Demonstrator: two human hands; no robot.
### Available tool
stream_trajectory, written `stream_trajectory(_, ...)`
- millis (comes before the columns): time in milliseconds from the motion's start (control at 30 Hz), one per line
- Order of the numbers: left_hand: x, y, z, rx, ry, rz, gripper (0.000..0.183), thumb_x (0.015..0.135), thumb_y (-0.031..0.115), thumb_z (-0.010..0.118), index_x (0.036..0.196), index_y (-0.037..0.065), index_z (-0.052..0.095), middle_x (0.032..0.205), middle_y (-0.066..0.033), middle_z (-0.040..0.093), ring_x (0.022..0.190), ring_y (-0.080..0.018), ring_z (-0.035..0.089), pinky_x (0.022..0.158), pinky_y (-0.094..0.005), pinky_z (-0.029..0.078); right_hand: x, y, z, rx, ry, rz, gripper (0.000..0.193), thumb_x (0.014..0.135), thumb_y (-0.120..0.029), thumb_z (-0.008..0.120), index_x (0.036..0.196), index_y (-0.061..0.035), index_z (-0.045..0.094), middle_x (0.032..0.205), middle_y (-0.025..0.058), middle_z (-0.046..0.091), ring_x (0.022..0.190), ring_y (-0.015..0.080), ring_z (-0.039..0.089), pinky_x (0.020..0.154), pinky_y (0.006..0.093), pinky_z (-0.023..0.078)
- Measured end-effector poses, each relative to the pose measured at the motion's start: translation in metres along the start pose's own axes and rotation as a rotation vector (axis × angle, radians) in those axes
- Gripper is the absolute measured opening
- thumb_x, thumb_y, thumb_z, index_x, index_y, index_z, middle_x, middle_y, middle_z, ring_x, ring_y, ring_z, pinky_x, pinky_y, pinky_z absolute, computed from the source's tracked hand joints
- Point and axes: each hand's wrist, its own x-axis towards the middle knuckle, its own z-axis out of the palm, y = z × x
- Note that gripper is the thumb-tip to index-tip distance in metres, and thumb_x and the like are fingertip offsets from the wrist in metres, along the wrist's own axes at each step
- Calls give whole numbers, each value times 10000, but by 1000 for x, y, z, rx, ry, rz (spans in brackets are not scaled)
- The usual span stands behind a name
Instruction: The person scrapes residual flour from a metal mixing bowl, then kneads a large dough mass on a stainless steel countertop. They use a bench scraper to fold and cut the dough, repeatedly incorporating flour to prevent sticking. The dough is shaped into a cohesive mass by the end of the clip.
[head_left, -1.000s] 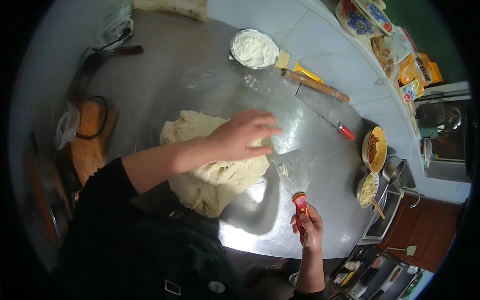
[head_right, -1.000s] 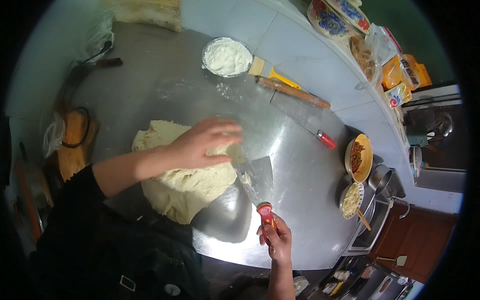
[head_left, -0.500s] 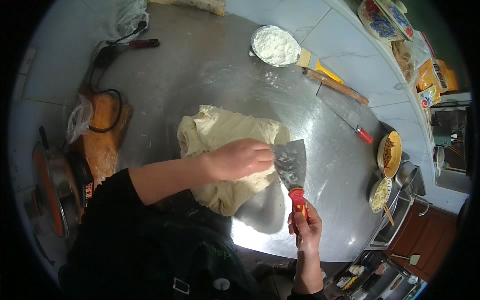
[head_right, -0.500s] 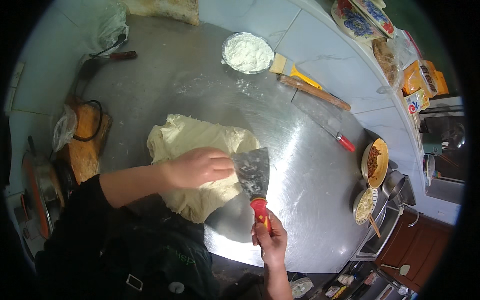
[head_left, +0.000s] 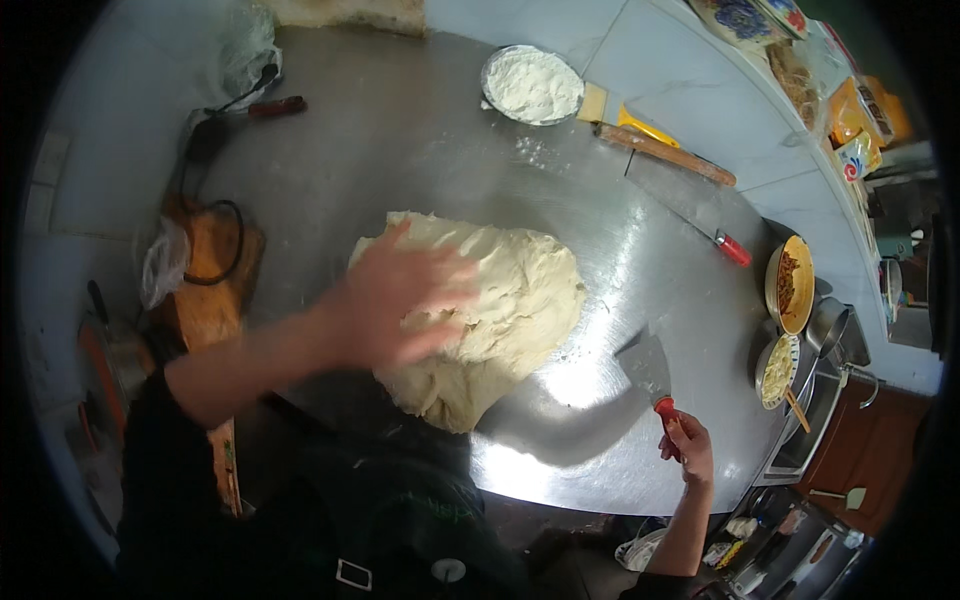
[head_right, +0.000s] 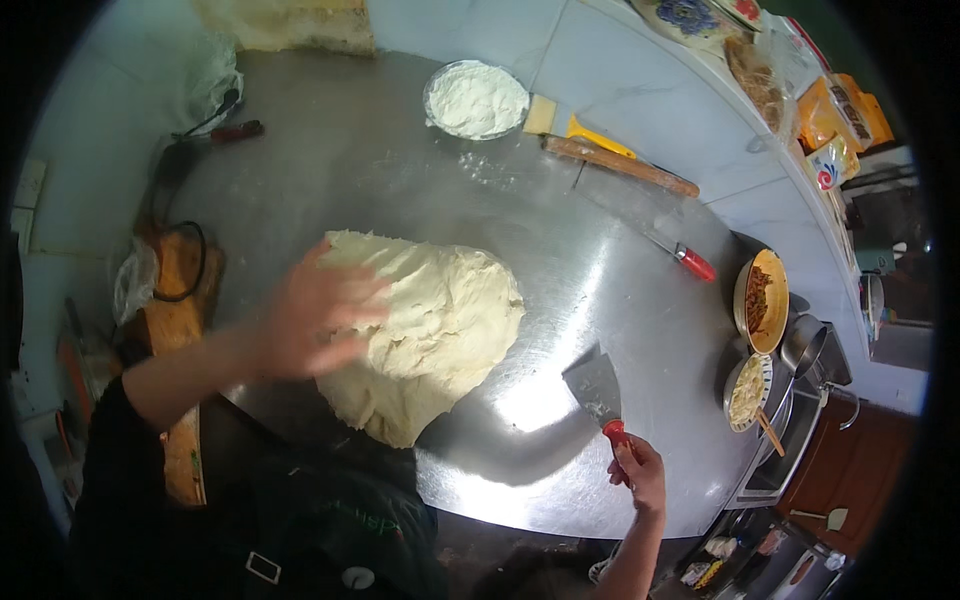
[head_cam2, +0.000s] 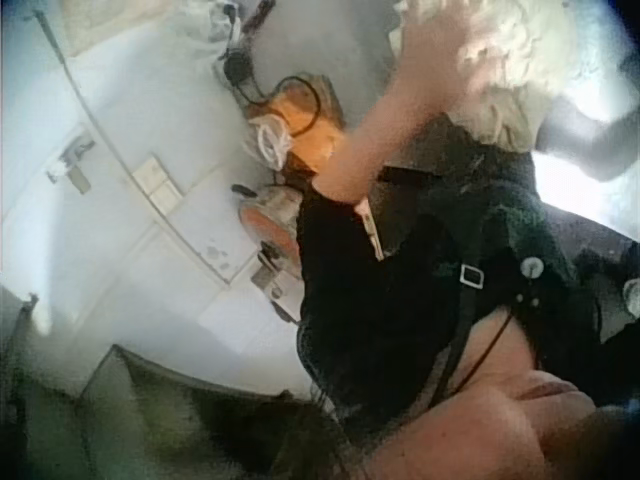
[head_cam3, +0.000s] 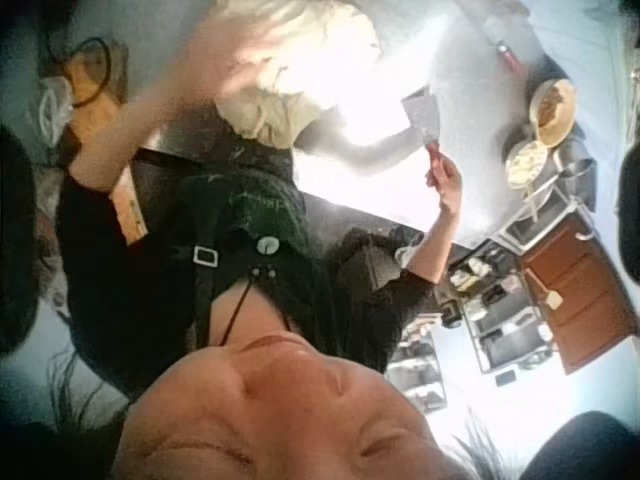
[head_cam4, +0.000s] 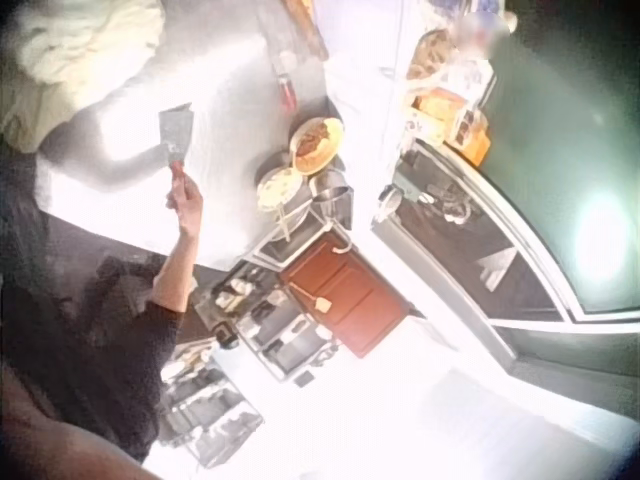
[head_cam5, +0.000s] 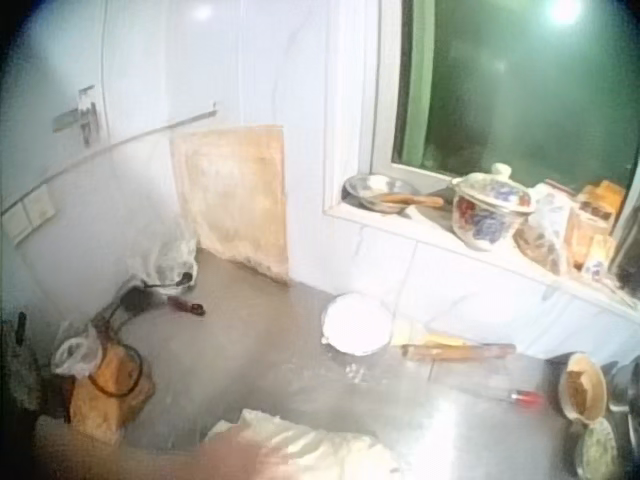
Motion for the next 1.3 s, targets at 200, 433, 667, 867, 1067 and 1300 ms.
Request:
stream_trajectory(200, 105, -79, 43, -461, -367, -477, 791, 775, 584, 571, 1367, 114, 336, 1351, -160, 390, 1237, -331, 379, 1018, -386, 327, 31, -46, -17, -166, -94, 135, 322, 841, -226, 615, 1057, 13, 599, 597, 38, 554, 431, 76, 463, 391, 203, 343)
stream_trajectory(433, 98, -68, 45, -646, -673, -227, 899, 681, 645, 612, 1345, 88, 370, 1254, -186, 457, 1150, -330, 461, 948, -416, 387, 100, -125, 70, -418, -256, 89, 318, 829, -298, 613, 944, -5, 653, 568, 10, 520, 426, 52, 428, 387, 204, 321)
stream_trajectory(667, 3, 18, 35, -318, -347, -50, 772, 713, 531, 637, 1320, 109, 413, 1219, -203, 472, 1058, -333, 496, 884, -395, 381, 132, -215, 231, -664, -624, -314, 398, 788, -419, 633, 761, -23, 664, 541, 28, 535, 465, 123, 489, 452, 283, 371)
stream_trajectory(867, -72, 86, 82, -87, -152, -55, 715, 797, 494, 559, 1376, 147, 326, 1338, -201, 346, 1222, -374, 346, 952, -504, 291, 17, -191, 294, -1373, -394, -1246, 336, 777, -122, 529, 1104, -73, 589, 697, 83, 587, 618, 203, 593, 539, 345, 465)
stream_trajectory(1067, -94, 125, 58, 214, -74, -45, 672, 839, 524, 488, 1372, 141, 339, 1437, -165, 226, 1330, -359, 193, 1036, -573, 174, -11, -149, 183, -1544, 312, -1514, 356, 821, -135, 536, 1173, -85, 558, 696, 27, 521, 553, 163, 523, 535, 273, 455)
stream_trajectory(1300, -30, -1, 33, 181, -119, -379, 593, 863, 526, 422, 1297, 123, 452, 1326, -181, 423, 1290, -346, 302, 1045, -537, 241, 11, -28, 39, -4, 106, -317, 278, 886, -211, 580, 1067, 0, 594, 628, 9, 538, 470, 62, 465, 405, 201, 347)
